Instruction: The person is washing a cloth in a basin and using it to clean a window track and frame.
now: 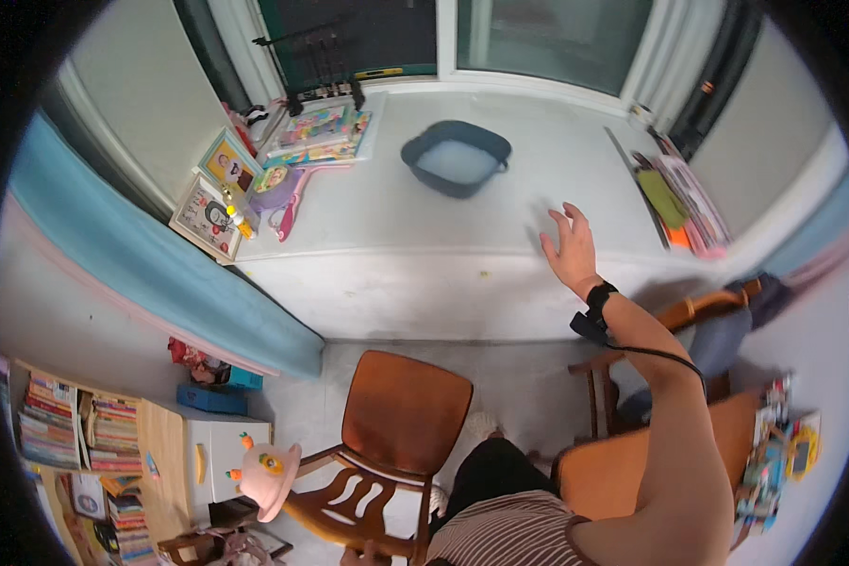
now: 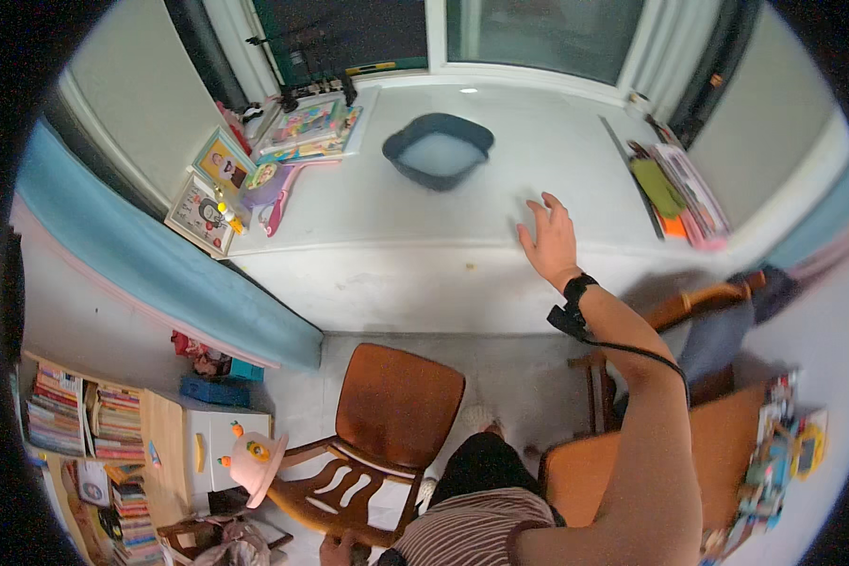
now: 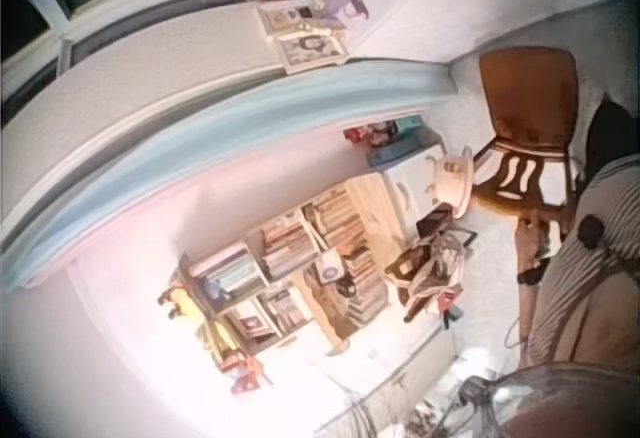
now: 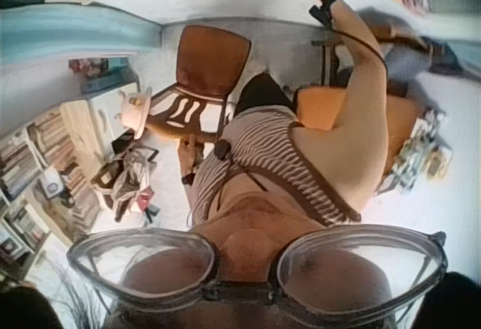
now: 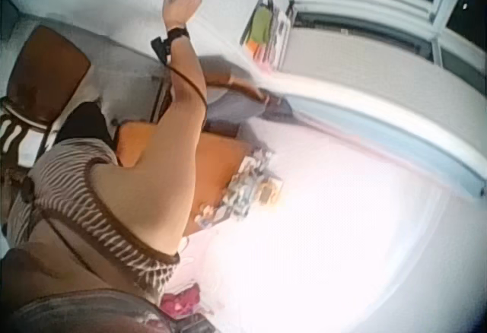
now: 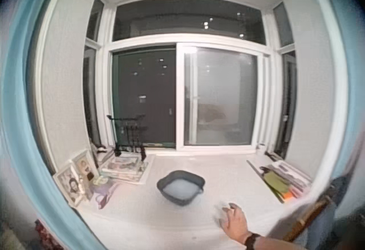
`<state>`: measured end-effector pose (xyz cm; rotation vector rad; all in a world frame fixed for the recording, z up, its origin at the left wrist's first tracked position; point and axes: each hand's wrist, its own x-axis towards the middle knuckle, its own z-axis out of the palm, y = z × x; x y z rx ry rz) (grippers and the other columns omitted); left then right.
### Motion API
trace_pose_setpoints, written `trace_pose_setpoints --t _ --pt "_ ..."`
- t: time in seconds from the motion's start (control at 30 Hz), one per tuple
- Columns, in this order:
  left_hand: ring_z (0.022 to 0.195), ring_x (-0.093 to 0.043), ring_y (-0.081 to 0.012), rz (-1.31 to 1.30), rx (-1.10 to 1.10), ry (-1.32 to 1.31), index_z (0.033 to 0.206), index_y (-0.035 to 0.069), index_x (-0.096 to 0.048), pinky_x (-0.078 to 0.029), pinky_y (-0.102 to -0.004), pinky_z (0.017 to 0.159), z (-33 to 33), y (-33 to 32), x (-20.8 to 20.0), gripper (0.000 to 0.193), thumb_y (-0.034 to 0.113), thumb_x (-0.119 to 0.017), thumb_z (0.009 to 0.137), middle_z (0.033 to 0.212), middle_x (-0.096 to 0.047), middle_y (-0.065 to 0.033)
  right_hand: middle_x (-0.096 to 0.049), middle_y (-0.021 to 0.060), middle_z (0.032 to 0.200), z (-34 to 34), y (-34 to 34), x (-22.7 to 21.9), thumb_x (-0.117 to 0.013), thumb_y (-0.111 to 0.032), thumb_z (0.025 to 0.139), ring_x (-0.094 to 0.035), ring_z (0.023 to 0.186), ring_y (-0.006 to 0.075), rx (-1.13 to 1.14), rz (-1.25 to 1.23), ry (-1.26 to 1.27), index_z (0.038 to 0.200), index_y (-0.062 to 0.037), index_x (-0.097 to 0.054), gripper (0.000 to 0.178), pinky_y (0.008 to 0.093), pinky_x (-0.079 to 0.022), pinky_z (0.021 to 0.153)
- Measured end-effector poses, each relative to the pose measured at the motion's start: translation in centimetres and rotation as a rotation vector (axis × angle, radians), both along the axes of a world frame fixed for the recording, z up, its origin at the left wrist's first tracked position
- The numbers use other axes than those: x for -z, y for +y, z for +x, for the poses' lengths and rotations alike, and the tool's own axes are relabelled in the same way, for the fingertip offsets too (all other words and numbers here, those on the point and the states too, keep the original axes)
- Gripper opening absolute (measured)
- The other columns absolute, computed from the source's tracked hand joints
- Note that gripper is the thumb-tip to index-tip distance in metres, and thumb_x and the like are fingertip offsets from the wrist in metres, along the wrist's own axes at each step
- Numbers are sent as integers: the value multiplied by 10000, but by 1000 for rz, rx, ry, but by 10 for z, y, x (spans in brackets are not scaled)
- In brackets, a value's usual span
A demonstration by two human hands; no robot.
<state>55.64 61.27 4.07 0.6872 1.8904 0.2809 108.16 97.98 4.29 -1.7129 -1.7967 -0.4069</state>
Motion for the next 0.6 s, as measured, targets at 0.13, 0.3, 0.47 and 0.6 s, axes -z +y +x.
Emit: trace_pose_setpoints --t 0.13,0.3,0.47,0.6 --pt "729 -603 -231 -44 -122 190 987 -38 -611 -488 -357 650 47 31 -28 410 365 -564 928 850 -661 -153 -385 242 1329 31 69 27 -625 -243 860 -408 1194 394 -83 -30 2 1260 -14 -465 488 464 -343 997" --pt "758 -611 -216 -120 -35 385 991 -36 -612 -491 -353 602 -8 -21 52 404 358 -575 912 870 -663 -166 -355 241 1346 13 82 42 -589 -268 892 -345 1236 399 -142 -164 127 1280 7 -439 499 502 -266 1026" --pt "766 -606 -232 -150 -231 108 1065 -11 -573 -475 -347 652 -12 -17 65 363 323 -567 922 895 -663 -130 -344 224 1359 28 87 29 -559 -303 908 -337 1241 383 -78 -261 119 1293 -1 -427 507 494 -242 1041" --pt "978 -583 -232 -150 -119 97 1212 3 -533 -474 -371 842 -49 -42 111 383 221 -594 903 1098 -633 -98 -347 218 1361 35 87 37 -545 -313 914 -332 1245 377 -44 -277 109 1302 -11 -429 505 497 -233 1048"
